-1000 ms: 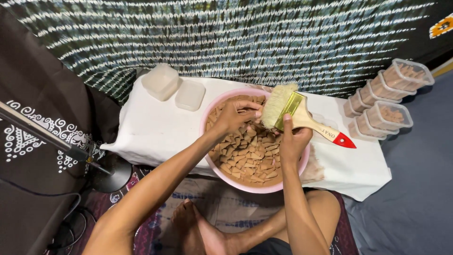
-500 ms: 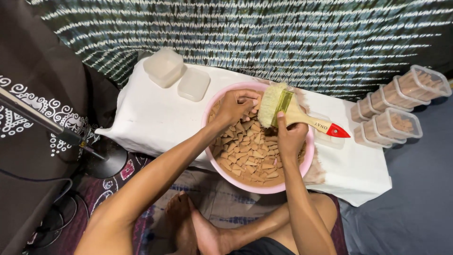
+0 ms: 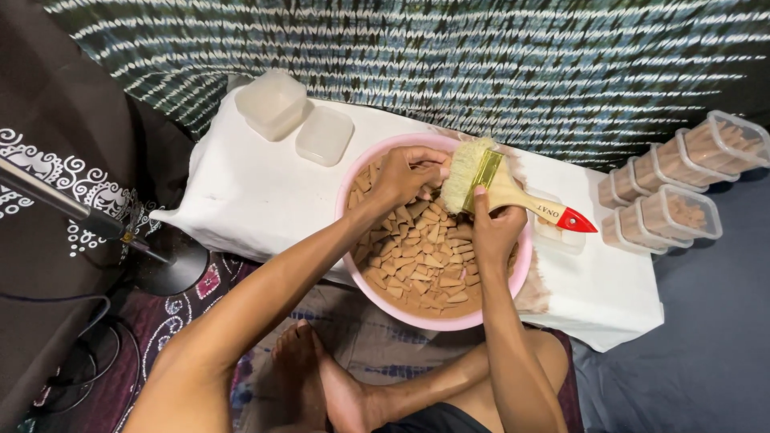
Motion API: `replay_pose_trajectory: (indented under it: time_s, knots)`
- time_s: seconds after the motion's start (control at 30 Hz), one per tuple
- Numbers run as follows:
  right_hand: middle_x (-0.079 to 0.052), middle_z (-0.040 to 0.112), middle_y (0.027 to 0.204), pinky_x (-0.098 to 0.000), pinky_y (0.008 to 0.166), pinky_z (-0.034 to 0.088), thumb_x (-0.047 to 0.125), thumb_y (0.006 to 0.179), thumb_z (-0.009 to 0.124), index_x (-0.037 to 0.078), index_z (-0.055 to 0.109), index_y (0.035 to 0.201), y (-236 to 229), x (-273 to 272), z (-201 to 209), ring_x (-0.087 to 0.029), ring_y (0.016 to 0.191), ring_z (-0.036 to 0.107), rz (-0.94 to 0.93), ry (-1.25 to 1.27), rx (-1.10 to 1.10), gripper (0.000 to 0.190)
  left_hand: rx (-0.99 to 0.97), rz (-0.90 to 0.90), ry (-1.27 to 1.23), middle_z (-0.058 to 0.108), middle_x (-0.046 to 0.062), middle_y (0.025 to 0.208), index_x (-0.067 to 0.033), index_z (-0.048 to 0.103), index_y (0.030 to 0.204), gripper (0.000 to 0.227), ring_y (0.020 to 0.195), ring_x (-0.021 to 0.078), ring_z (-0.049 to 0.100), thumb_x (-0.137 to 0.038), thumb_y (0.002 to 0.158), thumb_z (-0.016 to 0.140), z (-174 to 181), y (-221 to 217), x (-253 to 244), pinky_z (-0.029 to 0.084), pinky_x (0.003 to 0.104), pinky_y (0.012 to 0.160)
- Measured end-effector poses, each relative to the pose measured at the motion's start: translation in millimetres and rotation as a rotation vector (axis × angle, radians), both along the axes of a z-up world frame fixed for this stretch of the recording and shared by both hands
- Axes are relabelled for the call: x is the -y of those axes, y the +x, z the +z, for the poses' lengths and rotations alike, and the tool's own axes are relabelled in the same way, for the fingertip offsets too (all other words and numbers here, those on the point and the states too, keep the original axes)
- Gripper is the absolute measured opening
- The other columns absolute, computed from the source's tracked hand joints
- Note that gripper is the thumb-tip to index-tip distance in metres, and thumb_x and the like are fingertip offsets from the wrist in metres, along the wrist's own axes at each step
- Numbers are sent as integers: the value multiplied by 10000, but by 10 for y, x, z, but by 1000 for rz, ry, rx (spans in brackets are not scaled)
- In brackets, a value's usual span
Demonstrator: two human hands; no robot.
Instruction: The person cleans a large number of incense cones in a pink basin by brushing them with a large brush and picking through them by hand, then places some into small clear plastic containers.
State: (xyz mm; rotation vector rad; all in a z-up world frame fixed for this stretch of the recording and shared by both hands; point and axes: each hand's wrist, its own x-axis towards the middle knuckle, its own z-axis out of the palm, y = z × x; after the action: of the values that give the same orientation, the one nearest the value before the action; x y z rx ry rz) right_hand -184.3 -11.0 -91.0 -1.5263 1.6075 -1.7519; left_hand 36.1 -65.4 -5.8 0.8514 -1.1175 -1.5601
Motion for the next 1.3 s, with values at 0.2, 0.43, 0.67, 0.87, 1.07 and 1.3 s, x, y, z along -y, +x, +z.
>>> replay_pose_trajectory:
  time_s: [0.2,0.43,0.67,0.87,1.07,1.3]
  knots:
    - [-95,668,1040,-261,703,592,128,1002,685,21,551,1326,403,-154,784,-117,840,652,27,-71,90,367,-47,-37,65,713,183,1142,34,699,1176,386,753,160,717,-18,820,835,-30,-60,13,679,255,522]
    - [-166,681,1074,-402,1007,509,102,986,684,-46,572,1269,415,-191,672,-223,975,685,12,-66,-5,338,66,-18,0,738,175,1023,-52,749,1135,299,763,182,750,-65,846,824,1,-18,38,673,241,500]
    - [-149,677,1050,-414,1006,487,135,978,700,-48,607,1213,265,-132,355,-179,972,634,-16,-22,-6,313,39,-6,43,711,176,1064,-20,735,1156,327,779,194,752,-74,845,820,56,-12,4,677,253,519]
    - [-95,639,1004,-339,782,589,157,1015,646,-36,577,1211,436,-199,813,-158,832,664,39,-31,171,284,10,-13,-22,609,235,1339,28,708,1190,386,970,250,744,-72,841,836,87,2,-90,673,230,564]
    - [-79,606,1079,-284,772,519,206,1032,631,-13,534,1252,76,-60,380,-125,848,614,-27,92,193,324,-24,-7,-82,705,172,1172,0,731,1137,323,862,189,748,-54,839,839,-123,-77,50,677,219,559]
    - [-92,540,913,-231,508,586,263,1065,612,-21,479,1205,-229,121,3,-183,583,652,-78,224,232,343,10,-13,-143,723,178,1052,-20,734,1145,267,785,196,763,-52,883,778,-217,-114,155,673,233,542]
